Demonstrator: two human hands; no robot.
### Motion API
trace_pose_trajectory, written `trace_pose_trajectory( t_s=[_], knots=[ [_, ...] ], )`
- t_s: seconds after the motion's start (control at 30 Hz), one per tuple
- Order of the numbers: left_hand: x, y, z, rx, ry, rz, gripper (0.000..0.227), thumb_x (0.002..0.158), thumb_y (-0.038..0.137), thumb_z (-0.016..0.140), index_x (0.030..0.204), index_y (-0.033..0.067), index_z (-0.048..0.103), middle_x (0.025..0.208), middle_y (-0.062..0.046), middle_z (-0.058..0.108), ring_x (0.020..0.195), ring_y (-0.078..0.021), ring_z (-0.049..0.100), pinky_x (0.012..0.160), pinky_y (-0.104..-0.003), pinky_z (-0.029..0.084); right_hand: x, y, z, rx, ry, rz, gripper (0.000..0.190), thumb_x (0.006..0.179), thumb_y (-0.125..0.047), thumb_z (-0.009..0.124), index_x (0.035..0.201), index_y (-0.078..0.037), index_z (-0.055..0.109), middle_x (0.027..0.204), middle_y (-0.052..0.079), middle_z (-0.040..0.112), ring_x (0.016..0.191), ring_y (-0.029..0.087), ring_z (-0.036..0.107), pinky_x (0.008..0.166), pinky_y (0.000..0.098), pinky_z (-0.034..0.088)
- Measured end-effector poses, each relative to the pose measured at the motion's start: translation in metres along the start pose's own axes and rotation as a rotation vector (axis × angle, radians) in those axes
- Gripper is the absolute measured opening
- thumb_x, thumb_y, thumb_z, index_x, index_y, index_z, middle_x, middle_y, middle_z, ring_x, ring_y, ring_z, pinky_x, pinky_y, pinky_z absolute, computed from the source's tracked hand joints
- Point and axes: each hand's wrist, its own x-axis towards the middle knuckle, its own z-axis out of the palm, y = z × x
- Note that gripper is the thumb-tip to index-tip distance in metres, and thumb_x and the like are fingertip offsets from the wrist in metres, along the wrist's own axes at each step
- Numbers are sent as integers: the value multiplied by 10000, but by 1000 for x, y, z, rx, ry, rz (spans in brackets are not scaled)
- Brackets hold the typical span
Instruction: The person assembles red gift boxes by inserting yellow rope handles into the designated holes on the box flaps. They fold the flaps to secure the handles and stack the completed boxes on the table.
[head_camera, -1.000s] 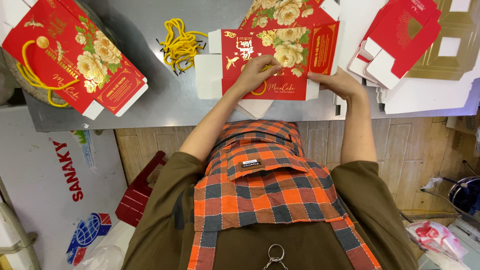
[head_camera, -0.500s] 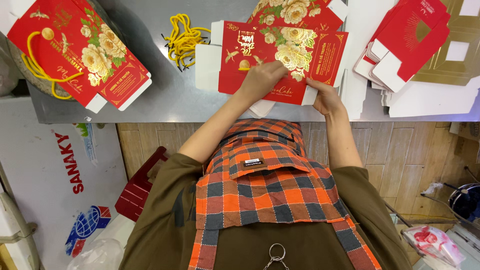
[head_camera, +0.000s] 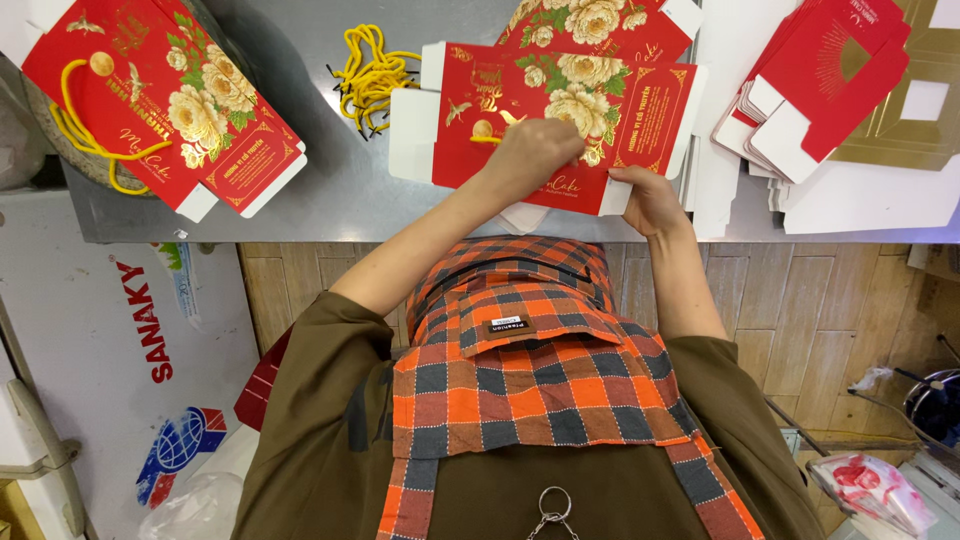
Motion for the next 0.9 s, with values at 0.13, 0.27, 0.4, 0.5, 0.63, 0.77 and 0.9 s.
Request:
trace_pose_trajectory(
  t_s=[0.13,0.27,0.4,0.5,0.63,0.77,0.9],
  knots=[
    [9,4,-24,-173,126,-94,240,819,175,819,878,76,607,931,-26,635,871,-222,659,703,-379,544,-4,-4,11,47,-15,-62,647,841,-58,582,1455,46,408,1360,189,582,1255,312,642,1039,470,594],
    [8,1,-32,-186,112,1,261,794,181,848,881,81,623,942,-20,626,874,-220,650,712,-367,551,-7,2,8,55,-83,-65,658,836,-74,580,1460,55,413,1362,192,591,1262,325,632,1044,482,567],
    [6,-13,-33,-237,-152,-63,363,705,306,921,891,141,657,1021,-12,637,982,-218,641,798,-379,537,-4,15,-17,-24,-105,84,693,850,-104,633,1481,75,408,1399,197,586,1269,312,630,1043,462,561],
    [12,-25,-45,-151,-151,-90,801,459,446,981,1119,159,628,1215,-100,605,1146,-308,567,975,-458,485,0,26,-23,-53,-115,111,729,840,-150,683,1478,63,404,1394,202,586,1265,311,632,1044,461,565],
    [17,-32,-63,-163,-333,-233,1329,340,549,1016,1467,151,435,1438,-137,543,1339,-329,500,1086,-517,364,-6,32,-10,12,-40,200,749,806,-242,705,1441,66,452,1310,251,635,1170,373,653,918,507,564],
    [12,-21,-73,-310,-504,-316,1281,444,574,1006,1508,159,425,1491,-92,542,1374,-289,512,1096,-473,369,-32,27,11,179,-339,2,766,813,-172,738,1489,47,452,1398,212,607,1282,325,626,1043,466,554],
    [3,-13,-76,-497,-487,-292,1273,452,557,991,1526,160,436,1523,-90,544,1395,-285,515,1118,-462,377,-51,53,-5,337,-593,-50,672,794,-11,710,1436,34,520,1437,188,600,1279,309,643,1019,456,581]
  ],
)
